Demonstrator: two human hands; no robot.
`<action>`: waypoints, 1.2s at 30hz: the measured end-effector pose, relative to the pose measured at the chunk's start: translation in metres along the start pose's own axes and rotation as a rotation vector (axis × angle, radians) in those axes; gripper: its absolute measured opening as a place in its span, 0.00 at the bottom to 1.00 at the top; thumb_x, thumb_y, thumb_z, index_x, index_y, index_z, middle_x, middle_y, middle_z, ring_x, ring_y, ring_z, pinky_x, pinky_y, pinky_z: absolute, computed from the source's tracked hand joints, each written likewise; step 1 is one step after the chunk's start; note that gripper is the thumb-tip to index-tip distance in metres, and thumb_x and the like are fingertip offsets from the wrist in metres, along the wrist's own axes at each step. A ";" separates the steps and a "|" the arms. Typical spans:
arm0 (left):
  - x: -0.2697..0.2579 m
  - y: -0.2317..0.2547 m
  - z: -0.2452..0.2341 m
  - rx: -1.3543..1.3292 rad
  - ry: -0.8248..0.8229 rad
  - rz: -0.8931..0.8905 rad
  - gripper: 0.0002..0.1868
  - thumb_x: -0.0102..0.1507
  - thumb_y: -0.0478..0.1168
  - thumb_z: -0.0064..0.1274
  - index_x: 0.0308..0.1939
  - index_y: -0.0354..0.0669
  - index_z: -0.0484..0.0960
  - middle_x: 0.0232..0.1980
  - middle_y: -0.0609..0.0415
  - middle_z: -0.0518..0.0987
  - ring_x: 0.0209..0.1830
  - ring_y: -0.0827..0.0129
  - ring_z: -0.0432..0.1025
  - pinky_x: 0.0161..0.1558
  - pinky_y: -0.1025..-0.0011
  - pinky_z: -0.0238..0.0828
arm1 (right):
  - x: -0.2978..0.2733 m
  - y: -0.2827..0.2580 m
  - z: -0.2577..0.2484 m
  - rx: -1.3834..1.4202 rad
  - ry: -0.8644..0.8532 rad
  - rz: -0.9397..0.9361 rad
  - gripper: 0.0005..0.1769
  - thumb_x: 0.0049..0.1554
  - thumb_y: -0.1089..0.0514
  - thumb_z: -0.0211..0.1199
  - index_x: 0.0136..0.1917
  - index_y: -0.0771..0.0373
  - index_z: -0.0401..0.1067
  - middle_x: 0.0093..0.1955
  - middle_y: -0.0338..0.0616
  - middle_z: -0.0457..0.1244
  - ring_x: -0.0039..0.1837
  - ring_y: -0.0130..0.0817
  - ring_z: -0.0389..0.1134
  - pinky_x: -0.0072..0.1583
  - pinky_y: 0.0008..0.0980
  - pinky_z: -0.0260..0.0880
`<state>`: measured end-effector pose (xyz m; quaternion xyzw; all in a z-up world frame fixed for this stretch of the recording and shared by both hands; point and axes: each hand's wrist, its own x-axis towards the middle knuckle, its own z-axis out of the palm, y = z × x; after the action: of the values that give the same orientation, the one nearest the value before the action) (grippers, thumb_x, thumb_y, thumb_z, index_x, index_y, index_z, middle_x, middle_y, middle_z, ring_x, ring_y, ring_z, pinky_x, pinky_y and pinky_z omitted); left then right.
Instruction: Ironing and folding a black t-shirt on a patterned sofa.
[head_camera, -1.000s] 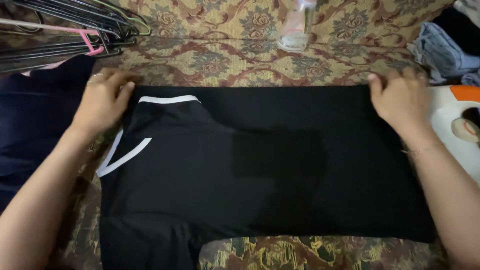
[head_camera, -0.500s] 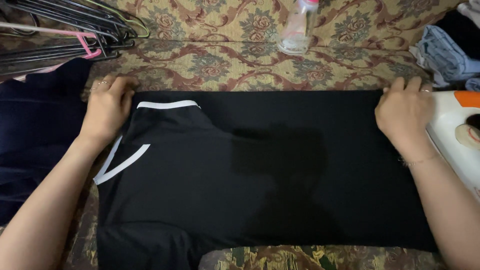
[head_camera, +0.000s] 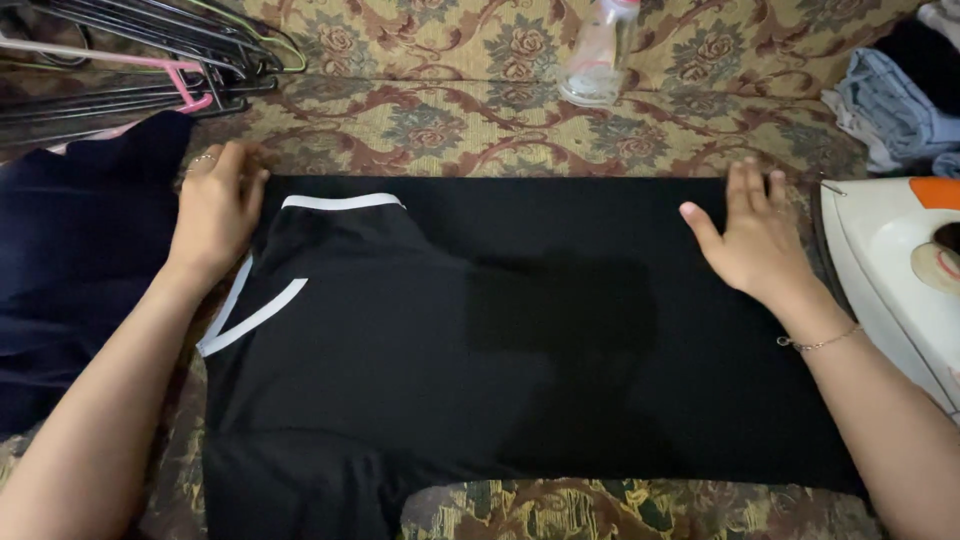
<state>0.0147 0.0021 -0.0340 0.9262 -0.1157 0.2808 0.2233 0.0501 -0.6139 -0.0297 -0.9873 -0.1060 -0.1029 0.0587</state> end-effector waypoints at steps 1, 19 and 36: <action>0.001 0.003 -0.002 -0.022 -0.003 0.003 0.09 0.69 0.30 0.54 0.54 0.38 0.80 0.49 0.40 0.78 0.49 0.43 0.74 0.51 0.53 0.72 | 0.001 0.001 -0.003 -0.061 -0.045 0.120 0.52 0.63 0.28 0.44 0.81 0.73 0.47 0.83 0.63 0.42 0.82 0.67 0.38 0.75 0.55 0.40; 0.012 0.079 -0.061 -0.318 -0.542 -0.043 0.14 0.61 0.44 0.60 0.47 0.41 0.85 0.46 0.53 0.85 0.47 0.62 0.78 0.51 0.64 0.74 | -0.003 0.002 -0.005 -0.122 -0.016 0.077 0.55 0.64 0.24 0.40 0.79 0.77 0.51 0.83 0.65 0.44 0.83 0.65 0.41 0.78 0.54 0.43; -0.001 0.088 -0.042 -0.418 -0.507 -0.081 0.23 0.68 0.49 0.49 0.64 0.43 0.80 0.63 0.45 0.80 0.63 0.53 0.74 0.64 0.56 0.69 | -0.001 -0.003 -0.009 -0.127 -0.078 0.132 0.55 0.63 0.23 0.38 0.80 0.73 0.50 0.84 0.61 0.43 0.83 0.61 0.40 0.77 0.52 0.43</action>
<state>-0.0351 -0.0544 0.0271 0.9046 -0.1859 0.0026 0.3835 0.0466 -0.6121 -0.0211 -0.9971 -0.0360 -0.0669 -0.0017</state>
